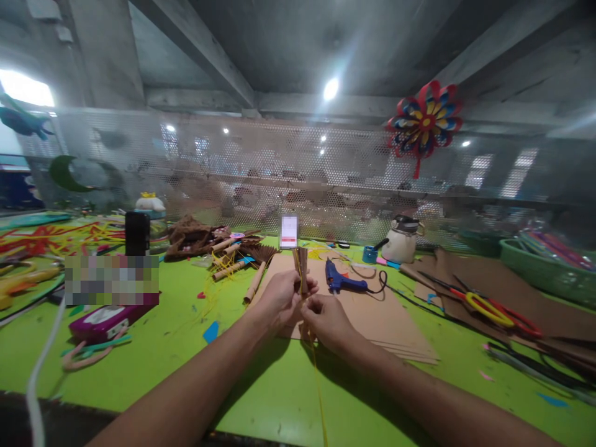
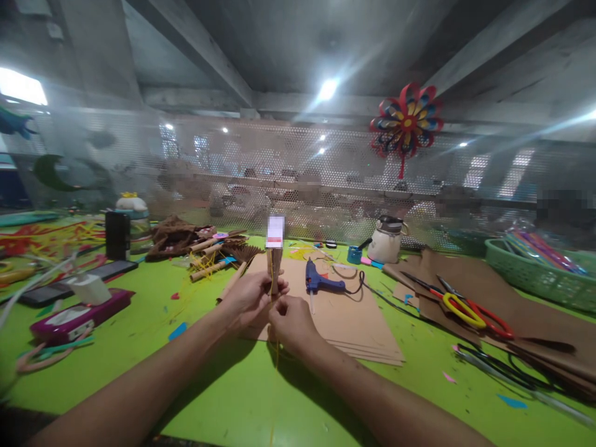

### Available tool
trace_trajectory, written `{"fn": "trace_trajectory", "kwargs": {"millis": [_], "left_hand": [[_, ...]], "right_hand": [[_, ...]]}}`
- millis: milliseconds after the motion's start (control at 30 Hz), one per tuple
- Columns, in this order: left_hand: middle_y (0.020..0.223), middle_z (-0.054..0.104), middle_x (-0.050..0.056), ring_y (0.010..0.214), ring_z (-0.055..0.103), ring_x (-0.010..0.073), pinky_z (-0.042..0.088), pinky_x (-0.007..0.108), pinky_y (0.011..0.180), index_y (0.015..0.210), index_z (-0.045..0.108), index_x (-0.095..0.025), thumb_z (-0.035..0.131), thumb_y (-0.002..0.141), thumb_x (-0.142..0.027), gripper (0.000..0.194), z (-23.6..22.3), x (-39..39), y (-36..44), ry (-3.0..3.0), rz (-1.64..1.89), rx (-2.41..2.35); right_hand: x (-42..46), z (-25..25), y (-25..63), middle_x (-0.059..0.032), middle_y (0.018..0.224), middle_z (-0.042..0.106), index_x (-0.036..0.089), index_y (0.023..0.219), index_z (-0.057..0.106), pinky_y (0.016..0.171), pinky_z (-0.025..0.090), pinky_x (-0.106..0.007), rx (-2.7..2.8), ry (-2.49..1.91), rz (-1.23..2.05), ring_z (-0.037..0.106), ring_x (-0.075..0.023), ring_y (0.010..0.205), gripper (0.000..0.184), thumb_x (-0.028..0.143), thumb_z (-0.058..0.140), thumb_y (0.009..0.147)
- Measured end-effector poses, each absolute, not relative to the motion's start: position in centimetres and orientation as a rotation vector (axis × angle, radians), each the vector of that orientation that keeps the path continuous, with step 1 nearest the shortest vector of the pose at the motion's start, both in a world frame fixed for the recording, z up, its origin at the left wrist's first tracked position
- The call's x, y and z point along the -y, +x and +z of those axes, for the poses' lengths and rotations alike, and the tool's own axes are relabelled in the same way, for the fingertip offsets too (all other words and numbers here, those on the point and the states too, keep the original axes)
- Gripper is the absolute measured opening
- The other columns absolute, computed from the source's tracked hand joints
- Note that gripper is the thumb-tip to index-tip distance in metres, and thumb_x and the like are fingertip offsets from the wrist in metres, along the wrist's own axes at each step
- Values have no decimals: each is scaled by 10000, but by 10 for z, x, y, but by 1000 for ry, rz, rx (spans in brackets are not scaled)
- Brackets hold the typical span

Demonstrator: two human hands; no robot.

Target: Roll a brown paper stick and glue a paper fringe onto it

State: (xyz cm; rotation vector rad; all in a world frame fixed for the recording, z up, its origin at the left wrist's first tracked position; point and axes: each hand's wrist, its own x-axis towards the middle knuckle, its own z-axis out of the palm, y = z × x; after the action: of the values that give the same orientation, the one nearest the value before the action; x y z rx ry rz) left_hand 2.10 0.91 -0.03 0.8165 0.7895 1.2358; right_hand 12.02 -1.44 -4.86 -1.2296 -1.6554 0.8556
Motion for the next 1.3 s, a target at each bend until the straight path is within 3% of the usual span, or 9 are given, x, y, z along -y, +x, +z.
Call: {"fn": "trace_trajectory", "kwargs": {"millis": [333, 467, 600, 833, 1033, 1300], "left_hand": [[506, 456, -6, 424, 375, 62, 319, 189, 448, 576, 471, -139, 389, 650, -70, 130, -2, -3, 23, 964, 1238, -893], [508, 460, -9, 431, 372, 72, 277, 202, 437, 582, 480, -142, 371, 668, -94, 147, -5, -6, 20, 1251, 1206, -1045], [495, 449, -16, 425, 369, 73, 273, 204, 441, 579, 466, -153, 349, 691, -75, 180, -3, -6, 21, 1406, 1104, -1099], [473, 454, -18, 429, 385, 102, 276, 220, 446, 627, 511, -160, 367, 686, -87, 172, -4, -4, 26, 1656, 1047, -1190], [518, 518, 6, 489, 406, 137, 259, 243, 518, 702, 613, -156, 435, 637, -90, 202, -9, -4, 22, 1957, 1122, -1261], [675, 601, 58, 616, 491, 184, 312, 248, 620, 810, 660, -181, 463, 642, -61, 286, -16, -1, 23, 2118, 1241, -1160]], "right_hand": [[14, -49, 123, -16, 522, 581, 138, 579, 548, 440, 330, -197, 1715, -1272, 784, 498, -101, 460, 118, 136, 454, 651], [9, -29, 139, -1, 471, 547, 129, 497, 561, 449, 320, -210, 1939, -1352, 757, 469, -105, 464, 121, 137, 497, 600], [-9, -3, 165, -23, 594, 605, 130, 596, 617, 547, 412, -234, 1767, -1284, 616, 543, -139, 588, 93, 181, 539, 602], [-14, 13, 181, -31, 701, 594, 140, 925, 542, 506, 500, -244, 1337, -1086, 1031, 587, -134, 599, 309, 268, 620, 655], [-9, 8, 169, -1, 631, 553, 152, 992, 507, 426, 502, -228, 1439, -1096, 942, 557, -113, 505, 443, 476, 605, 706], [-15, -4, 162, 45, 540, 485, 149, 860, 501, 307, 402, -182, 1326, -1210, 747, 502, -98, 391, 389, 468, 609, 667]]}}
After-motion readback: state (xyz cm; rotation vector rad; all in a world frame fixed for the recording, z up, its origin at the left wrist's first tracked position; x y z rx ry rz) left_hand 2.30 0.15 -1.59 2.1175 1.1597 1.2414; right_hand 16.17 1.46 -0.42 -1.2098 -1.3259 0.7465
